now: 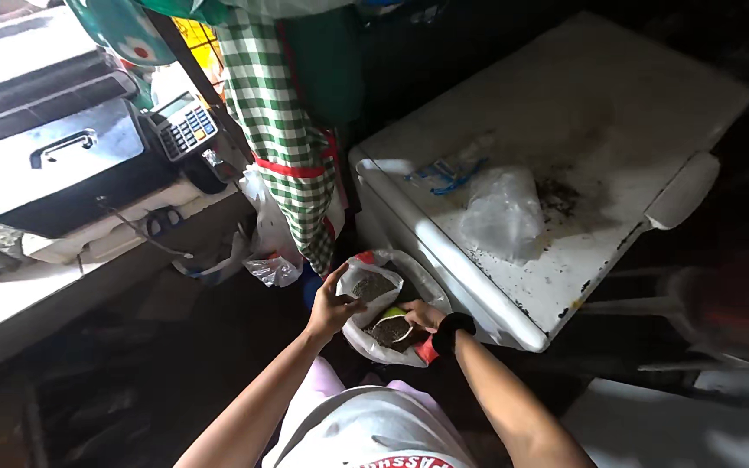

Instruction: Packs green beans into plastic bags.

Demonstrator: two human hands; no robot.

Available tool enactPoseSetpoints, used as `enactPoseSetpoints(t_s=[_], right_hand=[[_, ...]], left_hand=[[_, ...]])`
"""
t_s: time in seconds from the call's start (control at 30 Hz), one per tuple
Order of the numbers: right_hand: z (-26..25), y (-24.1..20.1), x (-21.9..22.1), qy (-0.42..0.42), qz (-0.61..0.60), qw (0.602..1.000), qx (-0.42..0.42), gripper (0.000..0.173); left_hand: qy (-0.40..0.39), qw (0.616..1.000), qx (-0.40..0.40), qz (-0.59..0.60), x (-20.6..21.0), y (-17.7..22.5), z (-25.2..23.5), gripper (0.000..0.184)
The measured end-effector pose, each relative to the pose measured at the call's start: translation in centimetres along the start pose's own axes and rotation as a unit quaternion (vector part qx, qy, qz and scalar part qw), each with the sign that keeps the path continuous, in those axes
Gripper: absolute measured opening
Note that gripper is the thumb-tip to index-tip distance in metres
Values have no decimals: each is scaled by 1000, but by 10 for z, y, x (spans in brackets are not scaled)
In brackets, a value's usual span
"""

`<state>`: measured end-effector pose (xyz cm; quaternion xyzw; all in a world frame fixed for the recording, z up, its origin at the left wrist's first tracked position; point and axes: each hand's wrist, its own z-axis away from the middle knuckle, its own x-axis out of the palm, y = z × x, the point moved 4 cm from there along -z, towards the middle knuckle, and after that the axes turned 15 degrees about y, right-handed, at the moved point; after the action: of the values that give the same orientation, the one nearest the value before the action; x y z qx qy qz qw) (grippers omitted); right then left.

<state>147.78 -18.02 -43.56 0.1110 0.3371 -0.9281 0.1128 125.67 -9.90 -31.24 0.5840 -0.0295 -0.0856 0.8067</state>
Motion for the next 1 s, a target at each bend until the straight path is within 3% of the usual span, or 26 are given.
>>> enactPoseSetpoints(t_s=[0.1,0.33,0.43,0.53,0.6,0.67,0.77,0.83,0.9,0.93,1.0], right_hand=[[26,-12,-21,4,-93,996,-10,60],[83,-52,-76,64,-201,972,-101,58],[103,-80,-86,110,-171,968,-150,61],[110,-103,-73,186,-38,959,-210,76],[117,-119,-49,257,75,923,-275,85],[124,-128,-19,321,143,868,-350,81],[130,-131,9,420,234,731,-484,70],[138,-134,11,460,254,673,-521,65],[148,-135,4,478,247,670,-512,64],[152,-134,-3,480,246,687,-487,66],[155,-127,-18,443,269,762,-389,73]], left_hand=[[-8,1000,0,2,-3,-3,2,96],[-69,996,35,-44,10,-3,11,93],[-94,992,51,-70,18,-2,16,93],[-100,990,66,-81,24,0,19,94],[-93,990,69,-75,25,0,19,93],[-84,992,72,-67,25,-2,18,91],[-73,992,78,-64,21,-4,18,89],[-68,993,66,-65,16,-5,17,90],[-64,994,57,-74,12,-5,17,91],[-63,993,57,-81,11,-5,17,91],[-61,994,51,-77,9,-5,17,91]])
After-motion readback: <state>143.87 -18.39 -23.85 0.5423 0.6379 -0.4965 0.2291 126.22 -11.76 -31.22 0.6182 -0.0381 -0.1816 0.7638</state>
